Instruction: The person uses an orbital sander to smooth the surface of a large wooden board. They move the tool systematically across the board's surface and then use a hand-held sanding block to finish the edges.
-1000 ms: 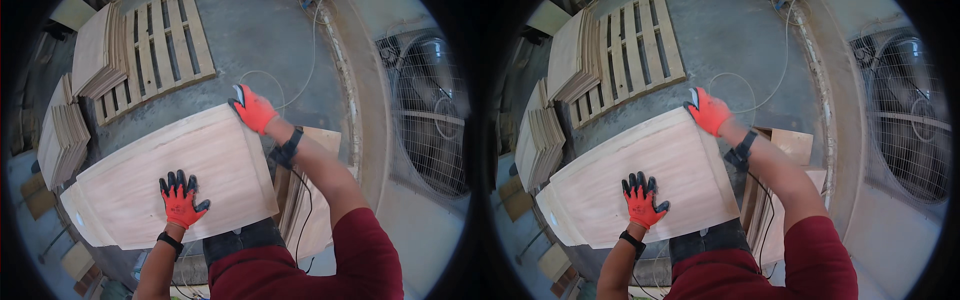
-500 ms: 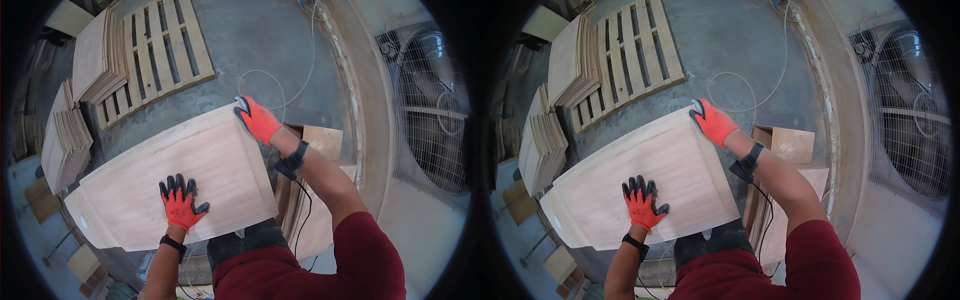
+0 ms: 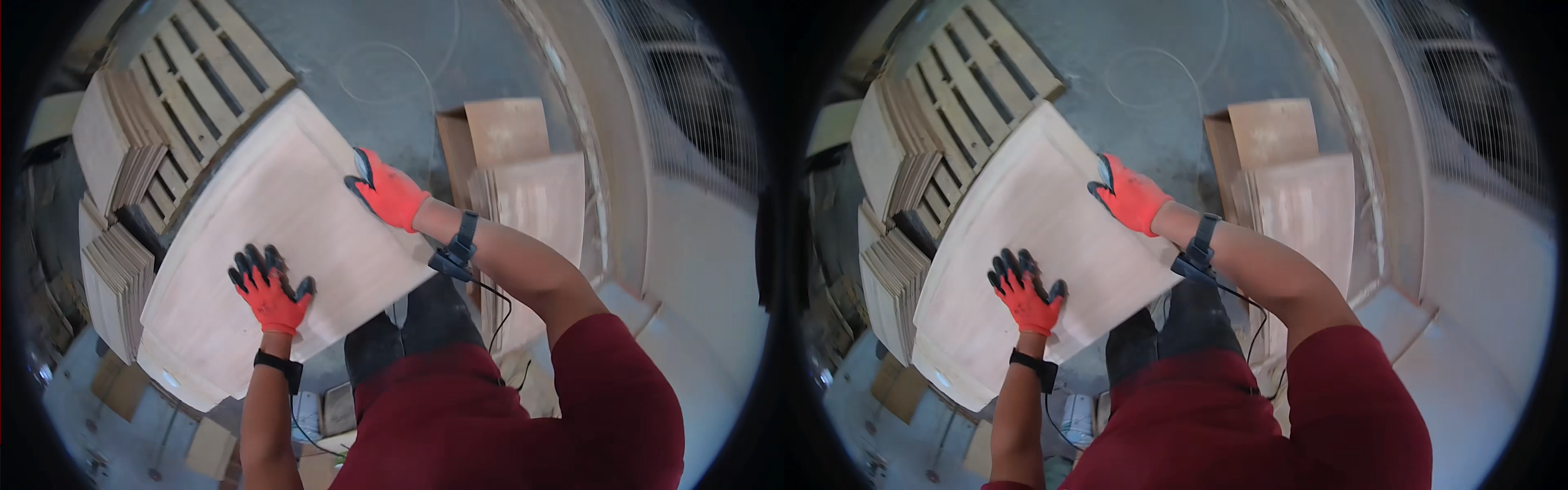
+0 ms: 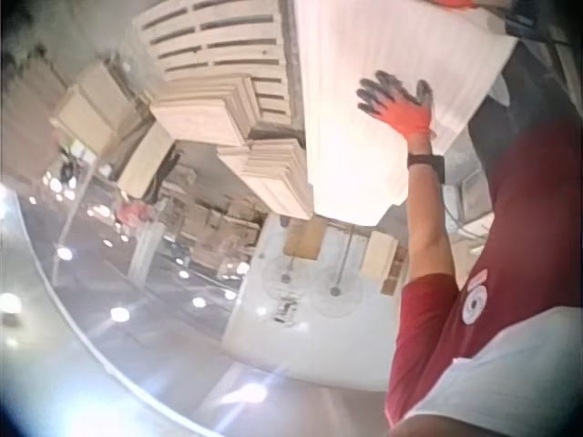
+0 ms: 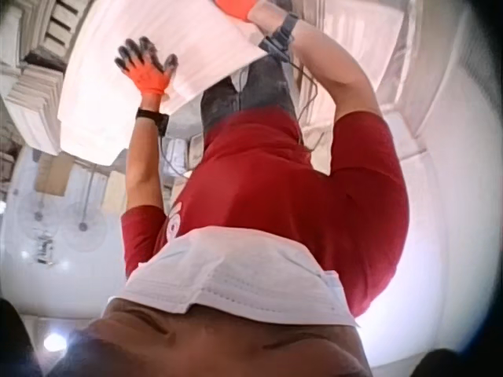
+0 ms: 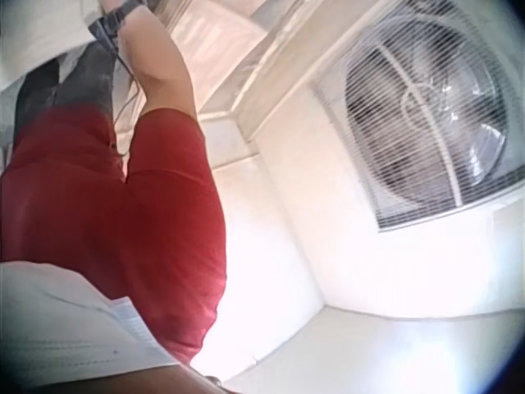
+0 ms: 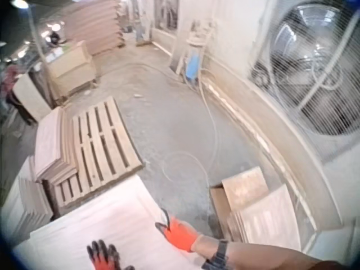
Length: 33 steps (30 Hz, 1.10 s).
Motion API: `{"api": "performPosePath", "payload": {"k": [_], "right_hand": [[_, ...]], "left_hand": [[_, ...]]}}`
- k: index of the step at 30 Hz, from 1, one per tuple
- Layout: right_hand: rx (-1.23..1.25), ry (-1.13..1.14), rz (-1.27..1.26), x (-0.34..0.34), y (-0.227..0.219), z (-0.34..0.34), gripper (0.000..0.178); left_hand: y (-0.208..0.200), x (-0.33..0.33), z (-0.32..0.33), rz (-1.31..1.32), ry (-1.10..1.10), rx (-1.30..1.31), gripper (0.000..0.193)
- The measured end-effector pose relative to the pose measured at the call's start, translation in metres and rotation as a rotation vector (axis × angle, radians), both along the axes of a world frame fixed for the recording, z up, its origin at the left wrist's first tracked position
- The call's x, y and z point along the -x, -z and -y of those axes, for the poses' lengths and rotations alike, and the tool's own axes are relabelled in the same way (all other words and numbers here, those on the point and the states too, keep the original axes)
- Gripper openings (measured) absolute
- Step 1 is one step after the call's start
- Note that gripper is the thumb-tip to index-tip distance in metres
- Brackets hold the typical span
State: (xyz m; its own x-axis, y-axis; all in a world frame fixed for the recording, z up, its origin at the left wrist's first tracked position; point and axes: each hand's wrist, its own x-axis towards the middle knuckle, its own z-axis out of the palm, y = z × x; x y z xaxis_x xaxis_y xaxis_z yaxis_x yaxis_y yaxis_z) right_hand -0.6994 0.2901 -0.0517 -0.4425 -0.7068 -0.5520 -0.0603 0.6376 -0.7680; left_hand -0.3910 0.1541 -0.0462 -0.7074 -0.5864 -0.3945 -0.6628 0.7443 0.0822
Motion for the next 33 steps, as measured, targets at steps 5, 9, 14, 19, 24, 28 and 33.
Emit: {"api": "performPosePath", "payload": {"k": [5,9,14,19,24,28,33], "right_hand": [[-0.022,0.063,-0.093,-0.065,0.002,-0.114,0.062],[0.056,0.274,-0.257,-0.109,0.019,-0.151,0.058],[0.003,0.705,-0.310,-0.139,0.019,-0.140,0.053],[-0.143,0.678,-0.269,-0.126,0.034,-0.150,0.054],[-0.135,0.884,-0.456,-0.166,0.049,-0.139,0.057],[-0.235,0.878,-0.411,-0.170,0.034,-0.133,0.055],[-0.336,0.943,-0.397,-0.174,0.022,-0.112,0.058]], "left_hand": [[0.011,-0.012,0.002,-0.076,0.097,0.116,0.081],[0.017,-0.016,0.005,-0.105,0.140,0.159,0.081],[0.009,-0.012,0.002,-0.111,0.135,0.129,0.079],[-0.004,0.000,-0.001,-0.059,0.155,0.083,0.080],[-0.006,0.000,0.004,-0.285,0.199,0.145,0.090],[-0.011,0.001,0.004,-0.257,0.197,0.122,0.089],[-0.007,-0.006,0.001,-0.254,0.210,0.160,0.087]]}}
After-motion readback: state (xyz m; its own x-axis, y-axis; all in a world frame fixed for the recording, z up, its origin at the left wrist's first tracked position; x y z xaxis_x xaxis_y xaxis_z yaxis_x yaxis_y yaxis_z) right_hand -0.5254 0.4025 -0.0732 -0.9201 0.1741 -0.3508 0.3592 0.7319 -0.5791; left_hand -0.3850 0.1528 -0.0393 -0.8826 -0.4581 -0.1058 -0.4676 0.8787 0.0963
